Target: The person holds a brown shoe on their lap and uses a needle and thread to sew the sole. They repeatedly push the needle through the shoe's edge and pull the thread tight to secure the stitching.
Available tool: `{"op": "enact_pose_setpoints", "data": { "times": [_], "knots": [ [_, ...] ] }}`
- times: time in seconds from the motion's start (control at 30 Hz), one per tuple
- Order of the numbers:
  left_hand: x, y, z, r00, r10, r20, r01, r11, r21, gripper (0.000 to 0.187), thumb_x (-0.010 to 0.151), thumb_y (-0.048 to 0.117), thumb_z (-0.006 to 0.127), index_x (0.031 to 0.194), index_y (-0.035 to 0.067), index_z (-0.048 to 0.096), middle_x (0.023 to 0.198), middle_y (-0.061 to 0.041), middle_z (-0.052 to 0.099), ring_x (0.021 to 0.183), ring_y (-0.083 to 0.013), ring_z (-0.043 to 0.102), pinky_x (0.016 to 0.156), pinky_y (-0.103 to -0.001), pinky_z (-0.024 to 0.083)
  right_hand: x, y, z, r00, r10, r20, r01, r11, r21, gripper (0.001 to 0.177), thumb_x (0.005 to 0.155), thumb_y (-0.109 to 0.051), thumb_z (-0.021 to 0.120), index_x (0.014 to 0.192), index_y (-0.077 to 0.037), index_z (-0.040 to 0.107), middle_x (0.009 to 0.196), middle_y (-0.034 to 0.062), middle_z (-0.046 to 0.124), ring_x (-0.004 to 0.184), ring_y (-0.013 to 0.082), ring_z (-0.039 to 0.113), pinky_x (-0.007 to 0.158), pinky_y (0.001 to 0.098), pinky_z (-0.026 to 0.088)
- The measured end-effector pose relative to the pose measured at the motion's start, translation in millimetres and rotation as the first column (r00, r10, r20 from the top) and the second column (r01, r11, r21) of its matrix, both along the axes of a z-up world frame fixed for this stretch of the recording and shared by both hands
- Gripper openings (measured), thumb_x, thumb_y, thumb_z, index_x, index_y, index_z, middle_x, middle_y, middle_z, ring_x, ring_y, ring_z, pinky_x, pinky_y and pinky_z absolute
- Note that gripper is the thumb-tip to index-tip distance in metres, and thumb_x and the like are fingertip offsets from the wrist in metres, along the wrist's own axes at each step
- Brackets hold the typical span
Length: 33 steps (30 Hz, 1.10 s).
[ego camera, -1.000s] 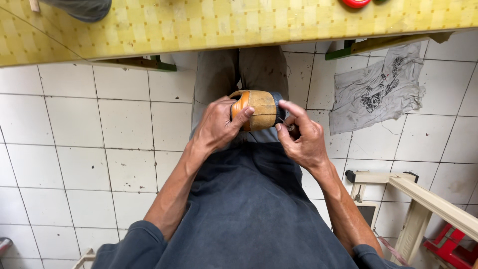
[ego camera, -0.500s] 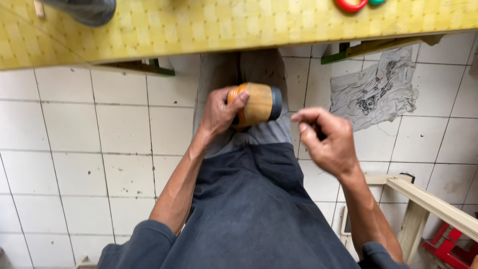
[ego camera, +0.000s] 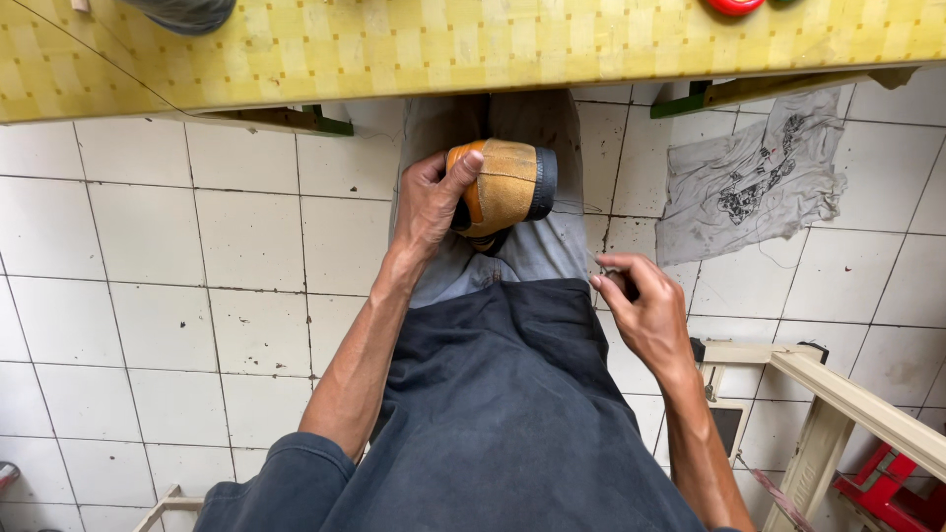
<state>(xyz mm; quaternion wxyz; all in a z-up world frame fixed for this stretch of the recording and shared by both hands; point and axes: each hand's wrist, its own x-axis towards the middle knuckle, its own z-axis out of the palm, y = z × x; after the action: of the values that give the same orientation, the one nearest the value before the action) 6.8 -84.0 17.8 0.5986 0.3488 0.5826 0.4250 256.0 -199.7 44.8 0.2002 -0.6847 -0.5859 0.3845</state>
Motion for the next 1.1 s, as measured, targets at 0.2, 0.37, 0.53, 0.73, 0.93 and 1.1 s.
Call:
{"op": "enact_pose_setpoints", "data": {
  "times": [0.2,0.37,0.53,0.73,0.93,1.1],
  "knots": [
    [0,-3,-29,0.999,-0.031,-0.037,0.032,0.999,0.019,0.040,0.083,0.042,0.078,0.062,0.012,0.061,0.050,-0.001,0.053,0.058,-0.0058,0.054,0.052,-0.023,0.047,8,-6,16,0.974,-0.173,-0.147,0.199,0.962,0.188,0.020,0.091,-0.004,0.072,0.110,0.000,0.069,0.096,0.0162,0.072,0.084,0.0227,0.068,0.074,0.0343,0.055],
    [2,-5,-33,0.998,-0.029,-0.053,0.030,0.999,0.010,0.040,0.083,0.044,0.077,0.063,0.012,0.062,0.051,0.000,0.053,0.058,-0.0060,0.053,0.052,-0.022,0.046,1,34,40,0.989,-0.077,-0.129,0.118,0.931,0.347,0.017,0.093,-0.003,0.073,0.109,0.001,0.070,0.099,0.0162,0.071,0.088,0.0259,0.069,0.077,0.0360,0.055],
    [-5,-9,-31,0.998,-0.025,-0.055,0.027,0.999,0.018,0.040,0.083,0.044,0.076,0.064,0.013,0.062,0.052,0.002,0.052,0.060,-0.0055,0.051,0.052,-0.022,0.045,-16,51,40,0.990,0.063,-0.124,-0.021,0.948,0.318,0.015,0.090,-0.001,0.074,0.104,-0.001,0.072,0.095,0.0156,0.071,0.085,0.0265,0.069,0.074,0.0372,0.055],
    [-5,-8,-26,0.998,-0.040,-0.049,0.040,0.999,-0.006,0.040,0.086,0.044,0.073,0.064,0.013,0.061,0.053,0.001,0.053,0.060,-0.0063,0.053,0.054,-0.022,0.047,-36,42,24,0.969,0.056,-0.241,0.001,0.972,0.234,0.014,0.085,-0.005,0.075,0.099,-0.006,0.073,0.093,0.0095,0.073,0.084,0.0238,0.072,0.069,0.0329,0.056],
    [1,-2,-19,0.993,-0.080,-0.092,0.080,0.997,0.001,0.043,0.085,0.048,0.072,0.062,0.014,0.059,0.051,0.002,0.050,0.059,-0.0058,0.050,0.055,-0.022,0.045,-39,29,-21,0.816,-0.222,-0.534,0.222,0.973,-0.065,0.020,0.088,-0.002,0.070,0.108,0.001,0.069,0.087,0.0135,0.072,0.073,0.0133,0.067,0.063,0.0248,0.056],
    [0,-3,-16,0.993,-0.073,-0.093,0.073,0.997,0.000,0.044,0.085,0.049,0.072,0.061,0.015,0.057,0.051,0.002,0.050,0.060,-0.0064,0.049,0.055,-0.023,0.045,-36,31,-26,0.697,-0.323,-0.640,0.330,0.937,-0.113,0.020,0.093,-0.003,0.065,0.112,0.002,0.064,0.093,0.0160,0.069,0.072,0.0133,0.065,0.060,0.0216,0.054]
  ]
}}
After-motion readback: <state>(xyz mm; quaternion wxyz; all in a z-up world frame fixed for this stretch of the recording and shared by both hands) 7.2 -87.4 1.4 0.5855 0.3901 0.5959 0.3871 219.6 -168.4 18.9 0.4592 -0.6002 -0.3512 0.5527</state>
